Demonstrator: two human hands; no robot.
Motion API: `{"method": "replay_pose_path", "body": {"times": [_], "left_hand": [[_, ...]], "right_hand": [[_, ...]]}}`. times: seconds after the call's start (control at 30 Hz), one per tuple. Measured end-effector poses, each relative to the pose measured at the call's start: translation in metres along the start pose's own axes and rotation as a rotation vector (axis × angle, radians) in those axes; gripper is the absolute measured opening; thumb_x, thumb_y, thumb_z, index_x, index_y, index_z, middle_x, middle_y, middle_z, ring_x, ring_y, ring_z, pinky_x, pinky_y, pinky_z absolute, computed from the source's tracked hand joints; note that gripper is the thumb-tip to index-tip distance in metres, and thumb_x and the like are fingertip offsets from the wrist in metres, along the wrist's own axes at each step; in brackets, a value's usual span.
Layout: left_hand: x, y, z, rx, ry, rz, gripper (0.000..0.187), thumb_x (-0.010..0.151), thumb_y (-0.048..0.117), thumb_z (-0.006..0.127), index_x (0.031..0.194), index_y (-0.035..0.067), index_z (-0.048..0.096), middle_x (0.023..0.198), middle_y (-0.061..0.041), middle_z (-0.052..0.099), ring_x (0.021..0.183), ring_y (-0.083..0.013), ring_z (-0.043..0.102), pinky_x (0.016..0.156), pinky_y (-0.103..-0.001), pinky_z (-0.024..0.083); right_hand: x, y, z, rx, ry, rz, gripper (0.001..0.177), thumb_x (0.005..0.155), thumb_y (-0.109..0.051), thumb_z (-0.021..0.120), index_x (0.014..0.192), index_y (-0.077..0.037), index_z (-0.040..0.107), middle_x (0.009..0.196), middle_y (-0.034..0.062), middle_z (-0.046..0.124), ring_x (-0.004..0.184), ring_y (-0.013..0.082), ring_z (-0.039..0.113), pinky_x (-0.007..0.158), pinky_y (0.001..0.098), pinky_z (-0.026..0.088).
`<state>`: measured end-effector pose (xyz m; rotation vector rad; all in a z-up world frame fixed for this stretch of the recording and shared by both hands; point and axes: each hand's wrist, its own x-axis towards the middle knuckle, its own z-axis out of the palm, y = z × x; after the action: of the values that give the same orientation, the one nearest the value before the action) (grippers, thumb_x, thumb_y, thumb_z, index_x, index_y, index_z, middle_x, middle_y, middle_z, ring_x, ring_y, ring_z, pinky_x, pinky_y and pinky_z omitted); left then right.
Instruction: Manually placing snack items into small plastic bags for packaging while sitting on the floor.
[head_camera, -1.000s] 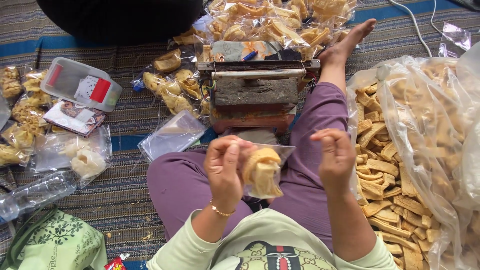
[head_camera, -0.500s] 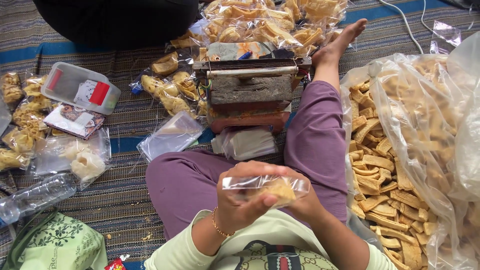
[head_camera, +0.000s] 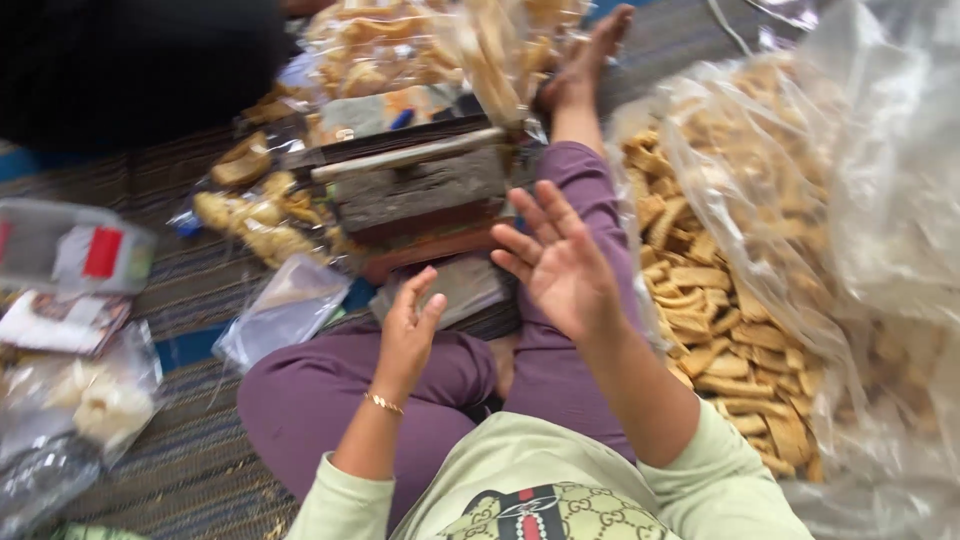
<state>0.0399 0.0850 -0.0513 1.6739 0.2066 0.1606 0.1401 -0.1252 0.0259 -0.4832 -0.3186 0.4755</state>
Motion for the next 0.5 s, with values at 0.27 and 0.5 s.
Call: {"method": "replay_pose_path", "body": {"times": [0.27, 0.5], "left_hand": [[0.054, -0.161, -0.014, 1.247, -0.586, -0.602, 0.077, 0.094, 0.063, 0.048, 0.159, 0.026, 0.035, 0.169, -0.018, 0.02, 0.149, -0.0497, 0.03, 0.105, -0.078, 0.028], [0.052, -0.2, -0.004, 1.266, -0.323, -0.476, 0.059, 0.096, 0.048, 0.046, 0.15, 0.025, 0.049, 0.161, 0.006, 0.042, 0.128, -0.0353, 0.059, 0.095, -0.069, 0.048]], "right_hand": [[-0.11, -0.073, -0.2, -1.726, 0.686, -0.155, 0.041, 0.093, -0.021, 0.072, 0.132, -0.009, 0.068, 0.124, 0.0145, 0.066, 0.115, 0.0325, 0.064, 0.1, 0.0483, 0.05], [-0.209, -0.071, -0.281, -2.2, 0.886, 0.607, 0.078, 0.08, -0.042, 0.081, 0.151, -0.026, 0.052, 0.168, 0.0165, 0.018, 0.139, 0.0502, 0.043, 0.096, 0.0772, 0.042]]}}
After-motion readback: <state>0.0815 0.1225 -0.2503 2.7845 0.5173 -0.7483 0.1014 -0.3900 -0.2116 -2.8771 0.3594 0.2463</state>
